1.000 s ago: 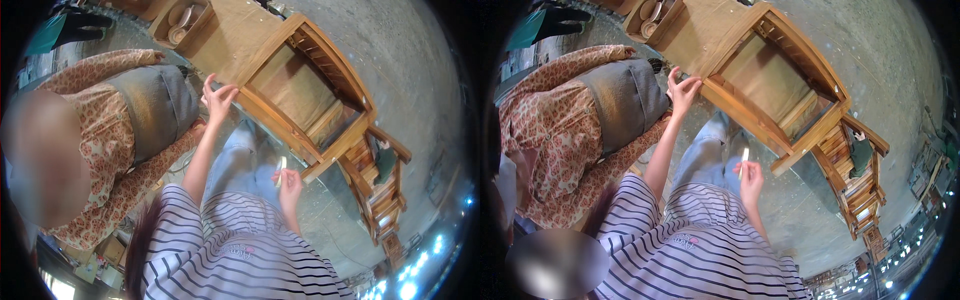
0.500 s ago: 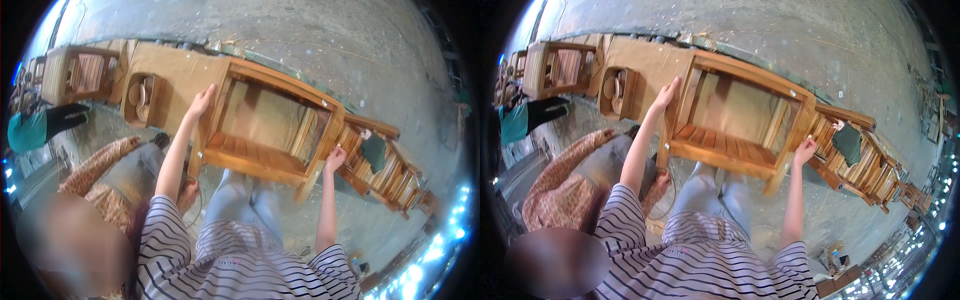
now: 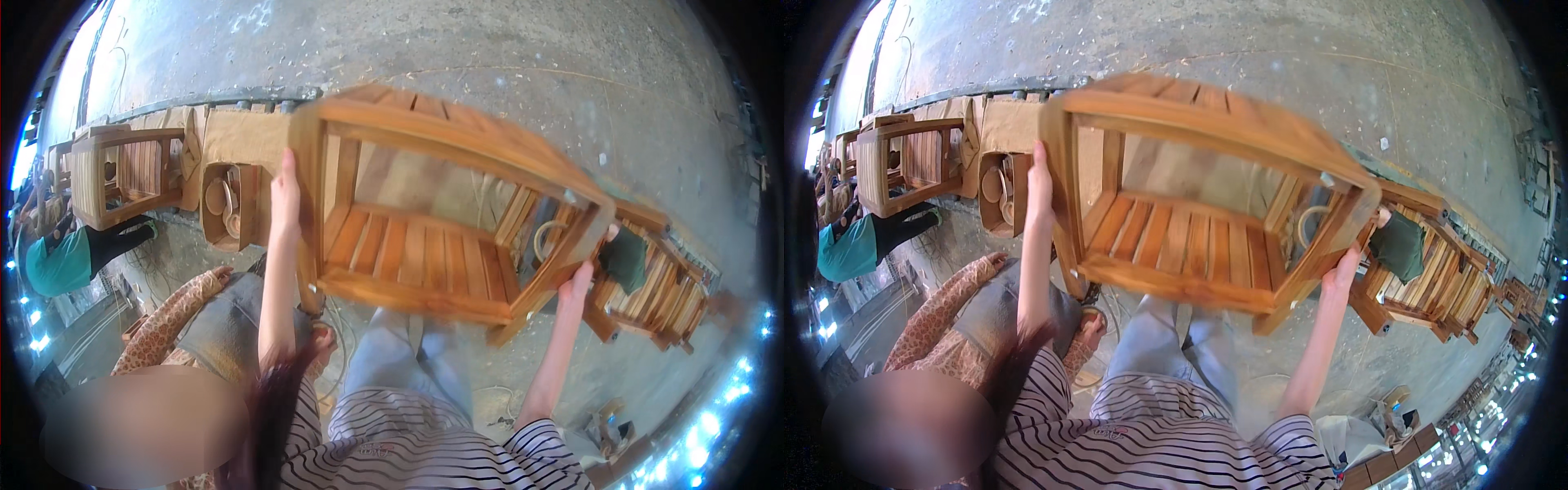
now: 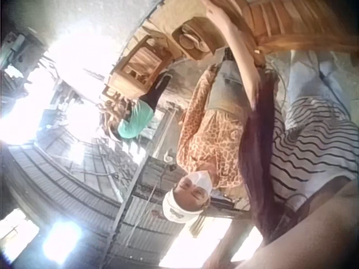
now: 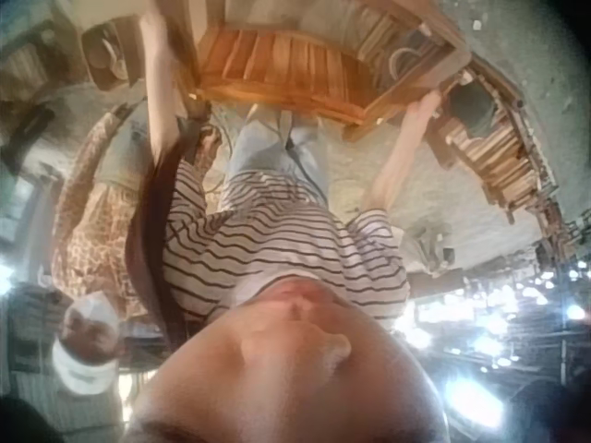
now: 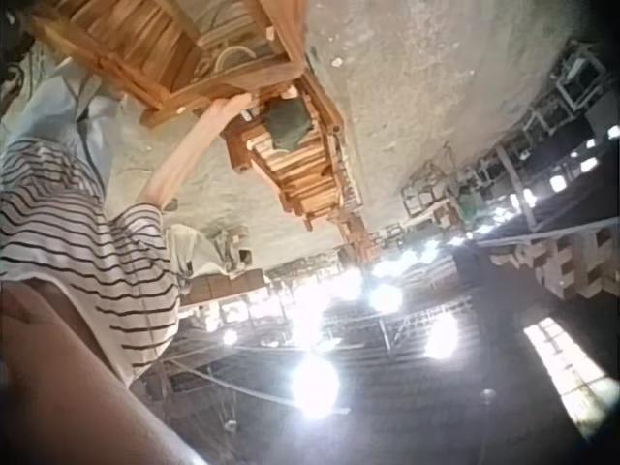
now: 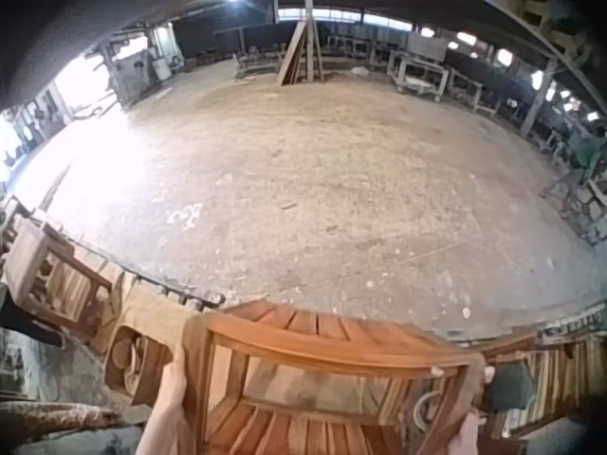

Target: The recorder applies tape and wipes down a small wooden cabinet component on a factory production line.

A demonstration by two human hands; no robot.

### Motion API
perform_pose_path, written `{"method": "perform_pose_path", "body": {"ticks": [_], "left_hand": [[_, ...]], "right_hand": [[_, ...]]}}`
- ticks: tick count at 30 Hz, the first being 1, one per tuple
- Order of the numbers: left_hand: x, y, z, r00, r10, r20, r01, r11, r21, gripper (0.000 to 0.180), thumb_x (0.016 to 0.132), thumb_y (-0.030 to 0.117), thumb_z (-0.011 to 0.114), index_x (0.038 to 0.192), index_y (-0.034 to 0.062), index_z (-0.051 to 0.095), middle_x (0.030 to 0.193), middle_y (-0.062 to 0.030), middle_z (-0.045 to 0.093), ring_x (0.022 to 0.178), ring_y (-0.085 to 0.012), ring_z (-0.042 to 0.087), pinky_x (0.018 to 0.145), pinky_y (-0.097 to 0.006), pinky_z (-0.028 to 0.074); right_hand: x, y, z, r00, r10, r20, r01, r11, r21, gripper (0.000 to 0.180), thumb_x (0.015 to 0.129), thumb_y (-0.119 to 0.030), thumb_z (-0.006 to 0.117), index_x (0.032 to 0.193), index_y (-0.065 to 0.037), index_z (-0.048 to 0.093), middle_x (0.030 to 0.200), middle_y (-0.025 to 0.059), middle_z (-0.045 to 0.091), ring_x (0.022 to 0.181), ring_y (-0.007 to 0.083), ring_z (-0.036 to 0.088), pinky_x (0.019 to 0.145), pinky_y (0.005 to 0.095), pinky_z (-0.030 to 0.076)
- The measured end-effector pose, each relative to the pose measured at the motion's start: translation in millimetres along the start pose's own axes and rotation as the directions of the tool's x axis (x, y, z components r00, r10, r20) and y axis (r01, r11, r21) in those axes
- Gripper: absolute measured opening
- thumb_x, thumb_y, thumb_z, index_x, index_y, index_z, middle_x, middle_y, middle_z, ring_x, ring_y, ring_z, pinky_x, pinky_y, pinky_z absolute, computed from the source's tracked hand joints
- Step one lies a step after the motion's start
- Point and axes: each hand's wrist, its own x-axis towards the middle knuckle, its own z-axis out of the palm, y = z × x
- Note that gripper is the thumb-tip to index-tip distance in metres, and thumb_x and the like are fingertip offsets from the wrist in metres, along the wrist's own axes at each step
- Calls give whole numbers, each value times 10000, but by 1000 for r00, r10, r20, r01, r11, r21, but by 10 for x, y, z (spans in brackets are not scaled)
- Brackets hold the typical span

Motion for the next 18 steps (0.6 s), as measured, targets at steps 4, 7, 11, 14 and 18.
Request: {"method": "perform_pose_path", "body": {"ticks": [4, 7, 11, 14, 18], "left_hand": [[-151, 380, 41, 993, 114, -29, -116, 986, -121, 817, 941, 667, 378, 1264, -63, 551, 1159, -124, 629, 1078, -205, 562, 933, -350, 430], [-113, 303, 54, 993, 108, -53, -117, 974, -195, 793, 962, 646, 341, 1382, -20, 442, 1332, -144, 523, 1209, -249, 492, 1011, -386, 382], [103, -385, -165, 983, 183, 12, -166, 916, -365, 836, 939, 708, 291, 1496, 85, 279, 1514, -72, 346, 1390, -244, 308, 1147, -381, 226], [-161, -779, -379, 968, 251, -3, -236, 905, -354, 840, 934, 714, 286, 1504, 98, 263, 1537, -61, 312, 1417, -231, 263, 1167, -376, 185], [-795, -994, -773, 986, 129, 107, -30, 763, -646, 866, 912, 717, 345, 1472, 57, 310, 1505, -80, 360, 1403, -220, 294, 1164, -385, 187]], "right_hand": [[-285, -406, 278, 995, -51, 80, 46, 997, 62, 285, 975, -163, 441, 1180, -21, 578, 1140, 85, 638, 1048, 229, 614, 924, 382, 492], [-269, -377, 292, 994, -108, 8, 107, 992, 72, 320, 982, -184, 445, 1255, -44, 535, 1187, 80, 616, 1111, 227, 584, 967, 383, 473], [-281, -100, 212, 986, -164, 44, 158, 981, 116, 361, 998, -213, 462, 1343, -108, 456, 1320, 45, 532, 1214, 217, 523, 1012, 382, 457], [-570, 60, 5, 985, -171, 25, 164, 972, 166, 390, 999, -244, 485, 1367, -120, 442, 1331, 37, 529, 1219, 213, 523, 1019, 378, 458], [-957, 231, -301, 953, -269, 139, 280, 958, -64, 399, 1004, -289, 481, 1349, -91, 461, 1312, 26, 546, 1178, 217, 555, 976, 362, 487]]}}
